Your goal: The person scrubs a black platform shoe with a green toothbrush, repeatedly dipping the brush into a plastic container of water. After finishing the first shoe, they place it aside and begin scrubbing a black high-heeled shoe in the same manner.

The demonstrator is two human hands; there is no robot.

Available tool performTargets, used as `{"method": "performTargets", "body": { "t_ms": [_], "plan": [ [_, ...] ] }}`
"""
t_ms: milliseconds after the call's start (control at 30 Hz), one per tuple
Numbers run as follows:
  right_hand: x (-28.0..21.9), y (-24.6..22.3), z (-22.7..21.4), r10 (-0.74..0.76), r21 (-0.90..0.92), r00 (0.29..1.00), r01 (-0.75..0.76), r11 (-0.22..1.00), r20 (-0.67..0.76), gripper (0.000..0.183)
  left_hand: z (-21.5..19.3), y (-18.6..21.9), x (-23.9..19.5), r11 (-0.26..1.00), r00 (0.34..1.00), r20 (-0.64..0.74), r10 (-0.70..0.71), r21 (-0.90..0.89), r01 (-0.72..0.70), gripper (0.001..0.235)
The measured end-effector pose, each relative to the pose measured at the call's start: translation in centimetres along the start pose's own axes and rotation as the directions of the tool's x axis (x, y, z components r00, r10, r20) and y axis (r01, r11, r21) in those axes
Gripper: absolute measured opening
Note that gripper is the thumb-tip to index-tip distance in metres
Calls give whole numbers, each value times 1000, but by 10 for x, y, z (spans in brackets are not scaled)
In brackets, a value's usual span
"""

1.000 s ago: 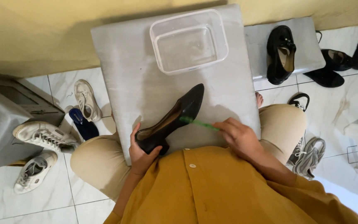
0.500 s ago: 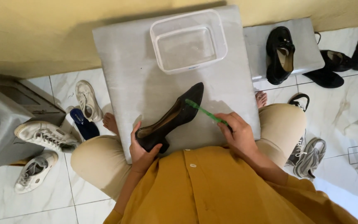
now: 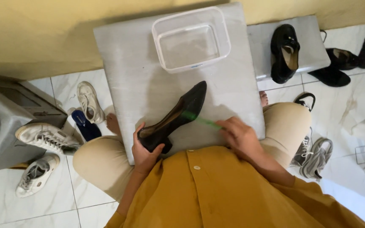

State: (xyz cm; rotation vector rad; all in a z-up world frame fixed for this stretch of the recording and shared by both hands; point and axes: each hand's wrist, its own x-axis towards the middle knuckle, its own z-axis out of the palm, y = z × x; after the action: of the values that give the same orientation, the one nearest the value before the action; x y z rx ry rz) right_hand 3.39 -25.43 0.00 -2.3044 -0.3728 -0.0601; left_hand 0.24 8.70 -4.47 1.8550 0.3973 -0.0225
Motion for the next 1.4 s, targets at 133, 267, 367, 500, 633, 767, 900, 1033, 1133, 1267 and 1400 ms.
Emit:
{"method": "performTargets", "body": {
  "t_ms": [133, 267, 367, 500, 633, 767, 900, 1033, 1133, 1267, 1400],
  "plan": [
    [7, 2, -8, -8, -58, 1000, 9, 998, 20, 27, 2, -2, 0, 1000, 1000, -14, -8, 16, 8, 104],
    [8, 4, -18, 51, -102, 995, -60, 993, -87, 25, 1, -2, -3, 1000, 1000, -12, 0, 15, 0, 105],
    [10, -20, -22, 27, -82, 999, -29, 996, -22, 26, 2, -7, -1, 1000, 1000, -15, 11, 23, -11, 106],
    [20, -25, -38, 71, -120, 996, -78, 990, -58, 23, 3, -9, -2, 1000, 1000, -21, 17, 22, -17, 105],
    [19, -26, -33, 68, -114, 997, -73, 991, -48, 23, 3, -11, -1, 1000, 1000, -14, 16, 24, -16, 105],
    [32, -31, -29, 5, -149, 1000, -8, 989, -17, 20, 0, -1, -1, 1000, 1000, 6, 5, 9, -5, 103],
    [47, 6, -37, 40, -269, 996, -60, 961, -82, 23, 1, -3, 0, 1000, 1000, -12, -24, 7, 24, 105],
    [65, -31, -43, 24, -164, 1000, -25, 986, -10, 22, 1, 2, -1, 1000, 1000, -4, -26, 16, 26, 104],
    [76, -21, -51, 24, -397, 1000, -25, 917, -8, 23, 1, 4, -2, 999, 999, -7, -43, 16, 43, 104],
    [86, -55, -52, 125, -395, 985, -68, 916, 119, 21, 2, 0, -2, 999, 1000, -10, -17, 38, 17, 107],
    [104, -56, -68, 204, -487, 963, -96, 868, 174, 23, 1, -10, -3, 995, 1000, -10, 12, 101, -11, 115]
  ]
}}
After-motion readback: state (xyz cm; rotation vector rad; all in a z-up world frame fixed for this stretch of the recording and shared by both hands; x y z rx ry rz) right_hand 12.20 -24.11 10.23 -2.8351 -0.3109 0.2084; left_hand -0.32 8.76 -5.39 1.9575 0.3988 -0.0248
